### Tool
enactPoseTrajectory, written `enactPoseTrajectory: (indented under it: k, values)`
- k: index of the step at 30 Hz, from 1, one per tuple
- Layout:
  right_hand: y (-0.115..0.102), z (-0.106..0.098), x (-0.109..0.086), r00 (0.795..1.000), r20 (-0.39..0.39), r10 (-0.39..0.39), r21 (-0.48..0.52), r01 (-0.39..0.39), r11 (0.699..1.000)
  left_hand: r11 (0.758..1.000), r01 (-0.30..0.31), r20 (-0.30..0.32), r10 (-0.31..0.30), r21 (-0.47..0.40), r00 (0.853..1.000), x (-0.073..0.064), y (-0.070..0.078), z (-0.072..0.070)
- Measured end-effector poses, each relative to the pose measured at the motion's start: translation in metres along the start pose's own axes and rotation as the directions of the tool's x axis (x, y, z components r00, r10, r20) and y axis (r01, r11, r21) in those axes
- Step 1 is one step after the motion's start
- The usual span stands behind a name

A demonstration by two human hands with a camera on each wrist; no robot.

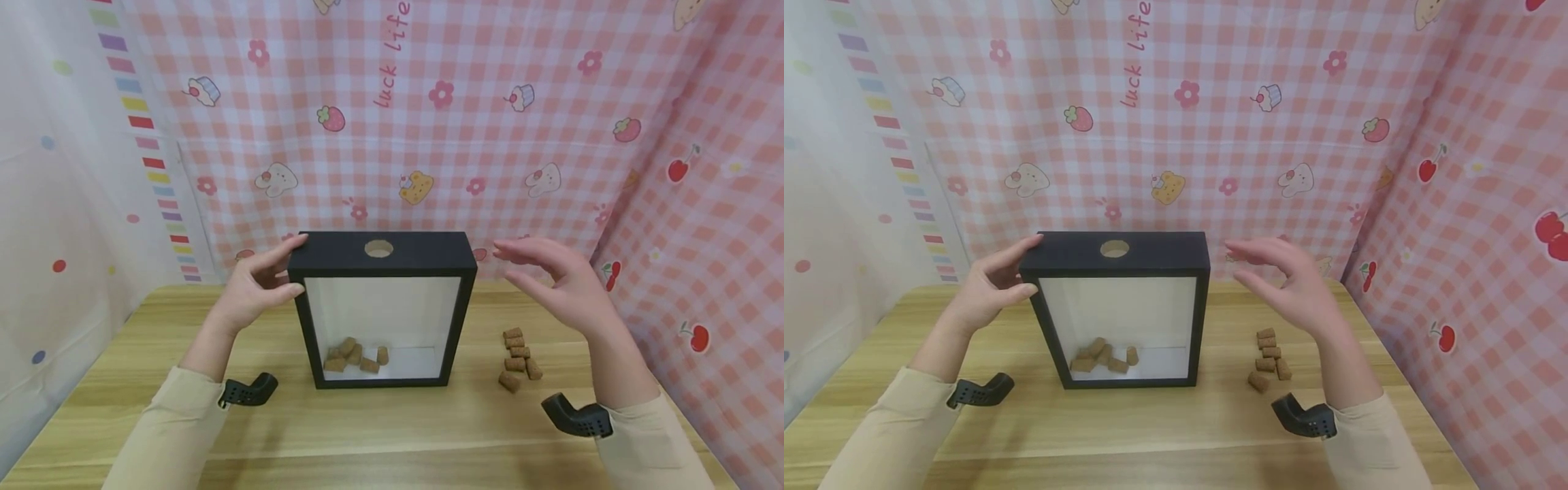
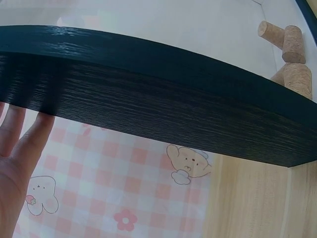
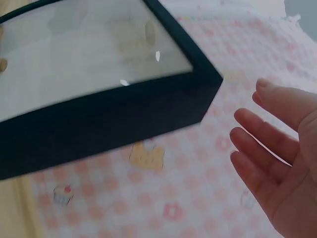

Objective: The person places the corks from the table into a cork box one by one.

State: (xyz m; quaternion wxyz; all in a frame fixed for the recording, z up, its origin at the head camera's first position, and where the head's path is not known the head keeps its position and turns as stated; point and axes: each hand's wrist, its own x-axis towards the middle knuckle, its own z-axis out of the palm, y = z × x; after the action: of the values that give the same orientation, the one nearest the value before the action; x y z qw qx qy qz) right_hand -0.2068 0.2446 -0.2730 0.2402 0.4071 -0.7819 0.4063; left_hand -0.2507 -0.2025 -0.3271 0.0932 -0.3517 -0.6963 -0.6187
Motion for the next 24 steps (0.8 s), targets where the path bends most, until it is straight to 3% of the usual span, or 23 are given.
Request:
enactPoseTrajectory:
  k: [5,14,19,24]
  values:
    - [0.013,-0.005,-0.032,0.995,-0.005,0.103,0.024,-0.103,0.994,1.0,0.002,-0.002,-0.002,-0.005,1.0,0.001,0.0,0.0]
    - [0.043,-0.001,-0.087,0.965,-0.006,0.262,-0.023,-0.262,0.965,1.0,0.009,-0.002,-0.009,-0.002,1.0,0.0,0.001,0.0]
    - [0.055,0.004,-0.114,0.942,0.012,0.334,-0.004,-0.334,0.942,1.0,0.011,-0.004,-0.011,0.001,1.0,0.0,0.001,0.0]
    - [0.062,0.007,-0.132,0.906,0.006,0.422,0.002,-0.423,0.906,1.0,0.012,-0.004,-0.012,-0.006,1.0,0.001,0.002,0.0]
